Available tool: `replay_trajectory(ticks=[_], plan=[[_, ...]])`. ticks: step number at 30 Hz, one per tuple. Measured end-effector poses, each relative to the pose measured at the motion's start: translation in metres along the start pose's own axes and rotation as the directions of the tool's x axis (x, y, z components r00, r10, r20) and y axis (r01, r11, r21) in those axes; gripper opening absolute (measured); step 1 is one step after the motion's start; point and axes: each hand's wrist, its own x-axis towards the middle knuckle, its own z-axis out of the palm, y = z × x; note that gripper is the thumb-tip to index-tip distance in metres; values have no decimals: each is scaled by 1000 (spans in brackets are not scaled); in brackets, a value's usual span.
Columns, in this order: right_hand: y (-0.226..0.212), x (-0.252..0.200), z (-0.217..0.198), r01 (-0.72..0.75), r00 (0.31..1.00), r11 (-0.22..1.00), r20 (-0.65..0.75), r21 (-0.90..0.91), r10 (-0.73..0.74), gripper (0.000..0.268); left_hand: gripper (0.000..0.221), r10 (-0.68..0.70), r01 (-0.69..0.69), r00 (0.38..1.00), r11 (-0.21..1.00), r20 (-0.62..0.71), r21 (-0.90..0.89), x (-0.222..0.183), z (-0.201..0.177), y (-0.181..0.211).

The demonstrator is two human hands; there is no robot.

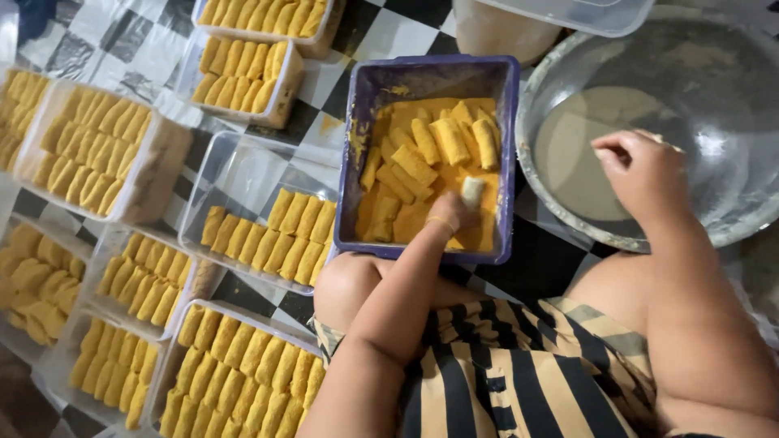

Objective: Coating spring rolls by dipping them in liquid batter and then in yellow powder before placing them in trays.

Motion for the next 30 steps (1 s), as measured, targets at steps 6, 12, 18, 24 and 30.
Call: replay_trajectory(ticks=[6, 12, 18, 24, 30], plan=[[65, -23, 4, -174, 985, 982, 8, -71, 175, 14, 63, 96, -70, 992, 958, -81, 277, -46, -18, 19], [46, -2, 12, -128, 986, 990, 97, -60, 134, 18, 103, -105, 131, 976, 983, -193, 130, 51, 6, -29], [54, -2, 16, -248, 955, 968, 159, -30, 250, 20, 63, -186, 155, 982, 841, -10, -518, -102, -53, 63], [49, 3, 11, -255, 946, 967, 206, 4, 249, 21, 48, 236, -249, 968, 920, 81, 304, 15, 8, -23], [53, 5, 11, -363, 887, 931, 292, -39, 358, 24, 104, 181, -181, 979, 983, 96, -8, -45, -29, 3]])
